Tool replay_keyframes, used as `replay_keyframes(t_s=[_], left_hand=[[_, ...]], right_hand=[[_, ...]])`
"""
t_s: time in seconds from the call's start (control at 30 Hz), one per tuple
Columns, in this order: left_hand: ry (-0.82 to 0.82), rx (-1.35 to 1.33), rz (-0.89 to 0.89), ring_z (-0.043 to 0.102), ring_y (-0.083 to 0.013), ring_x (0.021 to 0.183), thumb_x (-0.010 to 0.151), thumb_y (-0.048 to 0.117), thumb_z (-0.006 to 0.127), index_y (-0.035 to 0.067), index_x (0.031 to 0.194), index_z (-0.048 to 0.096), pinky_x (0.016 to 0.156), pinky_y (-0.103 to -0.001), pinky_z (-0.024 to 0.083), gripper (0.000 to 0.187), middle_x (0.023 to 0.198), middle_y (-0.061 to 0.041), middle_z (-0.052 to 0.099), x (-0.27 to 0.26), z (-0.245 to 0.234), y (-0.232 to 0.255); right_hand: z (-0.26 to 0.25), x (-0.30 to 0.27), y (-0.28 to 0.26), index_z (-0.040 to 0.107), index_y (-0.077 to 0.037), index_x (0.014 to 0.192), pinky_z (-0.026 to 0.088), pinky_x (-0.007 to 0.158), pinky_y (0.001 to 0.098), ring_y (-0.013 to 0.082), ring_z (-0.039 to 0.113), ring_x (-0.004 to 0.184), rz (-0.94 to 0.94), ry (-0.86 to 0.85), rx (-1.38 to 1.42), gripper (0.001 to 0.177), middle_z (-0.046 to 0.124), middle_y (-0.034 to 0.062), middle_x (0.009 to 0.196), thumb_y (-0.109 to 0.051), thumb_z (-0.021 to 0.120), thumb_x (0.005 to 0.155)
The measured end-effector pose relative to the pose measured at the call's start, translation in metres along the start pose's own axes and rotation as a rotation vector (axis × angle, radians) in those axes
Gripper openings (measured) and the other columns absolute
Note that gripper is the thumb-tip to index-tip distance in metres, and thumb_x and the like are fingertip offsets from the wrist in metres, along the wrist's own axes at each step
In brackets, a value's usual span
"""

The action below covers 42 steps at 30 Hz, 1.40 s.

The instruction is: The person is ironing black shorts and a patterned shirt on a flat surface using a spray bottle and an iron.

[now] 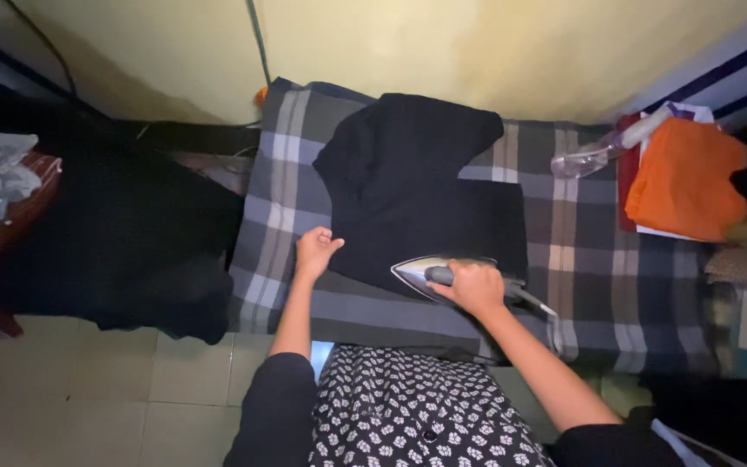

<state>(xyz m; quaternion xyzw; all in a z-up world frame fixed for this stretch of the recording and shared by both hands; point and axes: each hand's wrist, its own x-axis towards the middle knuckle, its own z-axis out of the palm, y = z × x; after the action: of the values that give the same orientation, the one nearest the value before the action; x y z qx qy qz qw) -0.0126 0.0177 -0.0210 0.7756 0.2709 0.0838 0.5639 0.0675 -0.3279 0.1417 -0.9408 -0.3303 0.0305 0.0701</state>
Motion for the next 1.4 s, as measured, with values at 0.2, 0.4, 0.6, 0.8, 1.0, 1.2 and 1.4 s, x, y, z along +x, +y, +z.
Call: replay_keyframes(t_s=[0.2, 0.4, 0.6, 0.8, 1.0, 1.2, 1.4], left_hand=[[0.065, 0.120, -0.029, 0.069, -0.0142, 0.071, 0.069, 0.014, 0.093, 0.001, 0.094, 0.072, 0.069, -0.032, 0.057, 0.035, 0.077, -0.008, 0.073, 0.002, 0.002, -0.001], [0.052, 0.171, -0.067, 0.072, -0.0193, 0.072, 0.068, 0.012, 0.092, 0.001, 0.092, 0.072, 0.069, -0.034, 0.057, 0.034, 0.079, -0.012, 0.074, 0.000, -0.006, 0.011], [0.126, 0.094, 0.007, 0.074, -0.0193, 0.071, 0.082, 0.014, 0.083, 0.003, 0.087, 0.072, 0.069, -0.032, 0.057, 0.017, 0.076, -0.010, 0.075, -0.001, -0.021, 0.022], [0.009, 0.179, 0.070, 0.075, -0.0219, 0.072, 0.078, 0.016, 0.086, 0.003, 0.082, 0.073, 0.069, -0.036, 0.057, 0.019, 0.075, -0.012, 0.074, 0.010, -0.014, 0.035], [0.080, 0.292, -0.111, 0.073, -0.0257, 0.073, 0.067, 0.019, 0.094, 0.004, 0.087, 0.068, 0.070, -0.039, 0.056, 0.036, 0.076, -0.010, 0.073, 0.010, 0.000, 0.036], [0.036, 0.290, -0.067, 0.073, -0.0275, 0.075, 0.068, 0.021, 0.094, 0.004, 0.086, 0.065, 0.073, -0.040, 0.057, 0.039, 0.077, -0.011, 0.071, 0.022, 0.013, 0.008], [0.024, 0.372, -0.078, 0.071, -0.0326, 0.080, 0.082, 0.022, 0.086, 0.003, 0.091, 0.062, 0.074, -0.045, 0.054, 0.032, 0.082, -0.013, 0.070, 0.018, 0.003, 0.039]], right_hand=[[0.006, 0.020, -0.053, 0.075, -0.016, 0.076, 0.057, 0.054, 0.0460, 0.0323, 0.071, 0.057, -0.060, -0.097, 0.046, 0.050, 0.072, 0.0117, 0.064, -0.065, 0.079, 0.068], [0.022, 0.042, -0.100, 0.073, -0.012, 0.076, 0.056, 0.054, 0.0453, 0.0321, 0.071, 0.059, -0.020, -0.077, 0.098, 0.052, 0.072, 0.0125, 0.067, -0.063, 0.082, 0.068], [0.025, 0.043, -0.104, 0.074, -0.013, 0.079, 0.056, 0.055, 0.0456, 0.0326, 0.071, 0.060, -0.028, -0.034, 0.113, 0.053, 0.072, 0.0124, 0.068, -0.064, 0.082, 0.067], [0.026, 0.028, -0.078, 0.075, -0.015, 0.078, 0.056, 0.055, 0.0442, 0.0311, 0.072, 0.060, -0.082, -0.043, 0.061, 0.050, 0.072, 0.0117, 0.066, -0.063, 0.081, 0.066], [0.005, 0.011, 0.011, 0.077, -0.016, 0.086, 0.057, 0.052, 0.0427, 0.0296, 0.071, 0.057, -0.031, -0.078, -0.115, 0.064, 0.071, 0.0111, 0.065, -0.078, 0.070, 0.071], [-0.008, -0.001, 0.101, 0.077, -0.018, 0.088, 0.058, 0.057, 0.0473, 0.0336, 0.073, 0.065, 0.184, -0.111, -0.157, 0.069, 0.072, 0.0134, 0.069, -0.083, 0.067, 0.067], [-0.009, -0.003, 0.102, 0.078, -0.017, 0.087, 0.058, 0.059, 0.0474, 0.0336, 0.073, 0.065, 0.159, -0.058, -0.145, 0.068, 0.072, 0.0131, 0.068, -0.081, 0.069, 0.066]])
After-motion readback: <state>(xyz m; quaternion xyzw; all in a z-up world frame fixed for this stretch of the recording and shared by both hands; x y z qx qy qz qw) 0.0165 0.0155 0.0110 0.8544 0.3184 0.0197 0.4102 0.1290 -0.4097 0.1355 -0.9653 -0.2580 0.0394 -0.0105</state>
